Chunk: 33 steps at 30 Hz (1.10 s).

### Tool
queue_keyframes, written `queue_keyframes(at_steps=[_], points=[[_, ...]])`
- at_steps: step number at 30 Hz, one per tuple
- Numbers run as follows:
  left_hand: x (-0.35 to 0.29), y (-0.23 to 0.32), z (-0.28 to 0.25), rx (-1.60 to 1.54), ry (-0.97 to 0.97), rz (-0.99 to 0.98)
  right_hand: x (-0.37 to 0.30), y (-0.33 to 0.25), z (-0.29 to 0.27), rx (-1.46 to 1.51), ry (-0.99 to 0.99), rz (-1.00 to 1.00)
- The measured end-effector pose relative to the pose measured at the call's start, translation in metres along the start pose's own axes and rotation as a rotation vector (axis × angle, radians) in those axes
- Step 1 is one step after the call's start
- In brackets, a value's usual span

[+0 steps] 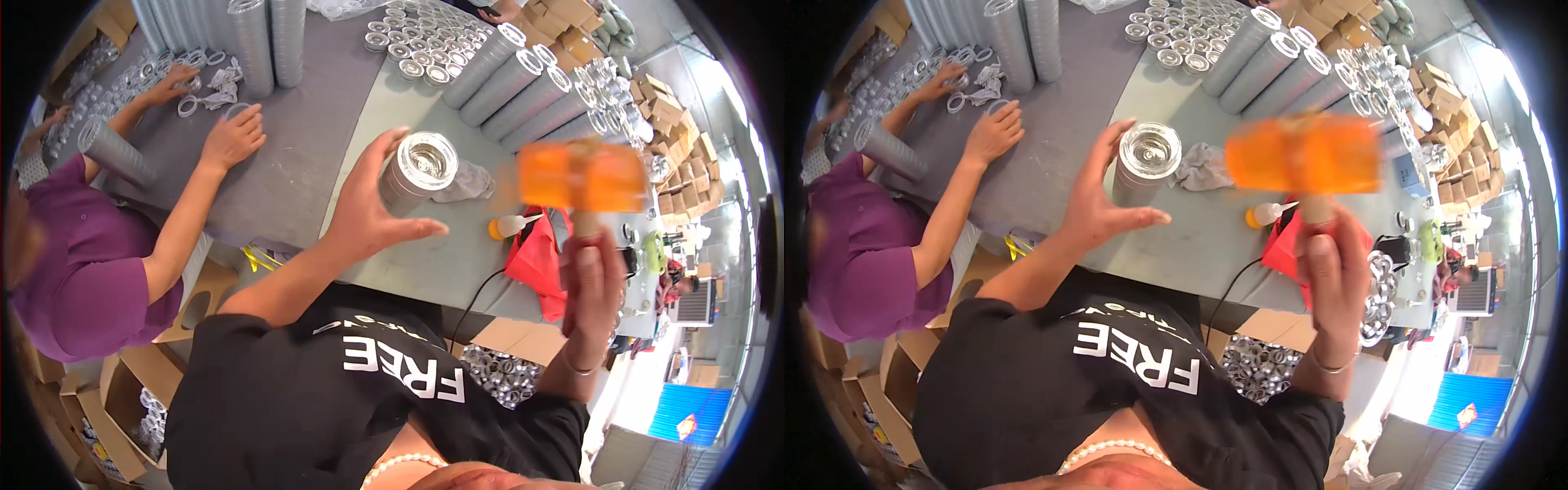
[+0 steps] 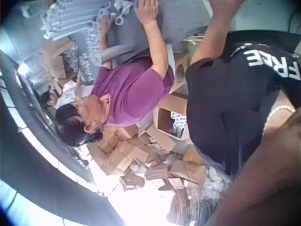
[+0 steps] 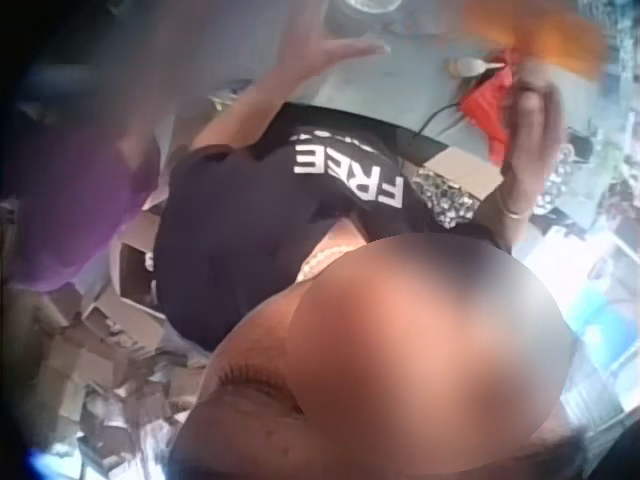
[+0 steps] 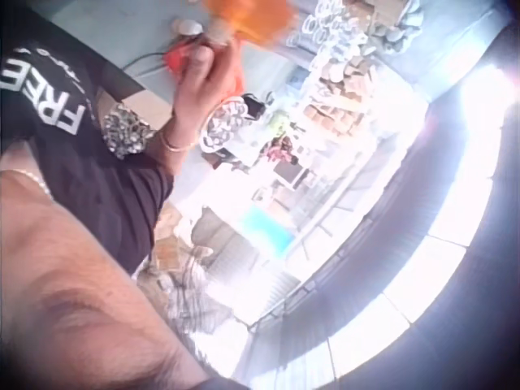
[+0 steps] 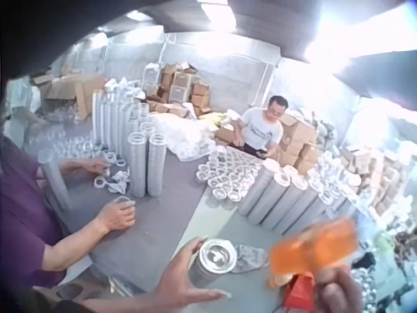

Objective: The person applies glue to metal rings and places them into a tray. They then use a rubber mallet to tap metal cylinders, likely to secure internal components, before stacking them. The person also wipes a glue bottle with a cloth during the process.

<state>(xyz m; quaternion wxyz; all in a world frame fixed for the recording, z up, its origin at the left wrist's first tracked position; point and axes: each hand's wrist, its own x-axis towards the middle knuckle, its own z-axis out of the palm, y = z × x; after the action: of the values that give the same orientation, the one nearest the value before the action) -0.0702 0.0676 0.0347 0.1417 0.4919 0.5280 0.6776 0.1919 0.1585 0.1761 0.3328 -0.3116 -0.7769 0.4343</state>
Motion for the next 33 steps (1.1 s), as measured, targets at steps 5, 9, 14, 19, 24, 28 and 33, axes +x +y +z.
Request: queue_keyframes(at_steps=[5,9,14,19,24,28,33], points=[[0.019,-0.007,0.019,-0.383,-0.072,-0.107,0.044,-0.021,0.003,-0.270,-0.192,-0.332],[0.021,-0.022,0.018,-0.153,0.017,-0.045,0.080,-0.047,0.058,-0.570,-0.345,-0.286],[0.020,-0.014,0.021,-0.075,0.101,0.071,0.083,-0.051,0.015,-0.215,-0.174,-0.138],[0.019,-0.017,0.022,-0.032,0.102,0.102,0.071,-0.034,0.011,-0.471,-0.226,-0.013],[0.021,-0.021,0.024,-0.040,0.115,0.115,0.035,-0.035,0.009,-0.412,-0.191,-0.430],[0.022,-0.023,0.024,-0.007,0.120,0.124,0.023,-0.033,0.022,-0.559,-0.241,-0.203],[0.020,-0.020,0.022,-0.048,0.116,0.146,0.029,-0.001,-0.005,-0.457,0.019,-0.302]])
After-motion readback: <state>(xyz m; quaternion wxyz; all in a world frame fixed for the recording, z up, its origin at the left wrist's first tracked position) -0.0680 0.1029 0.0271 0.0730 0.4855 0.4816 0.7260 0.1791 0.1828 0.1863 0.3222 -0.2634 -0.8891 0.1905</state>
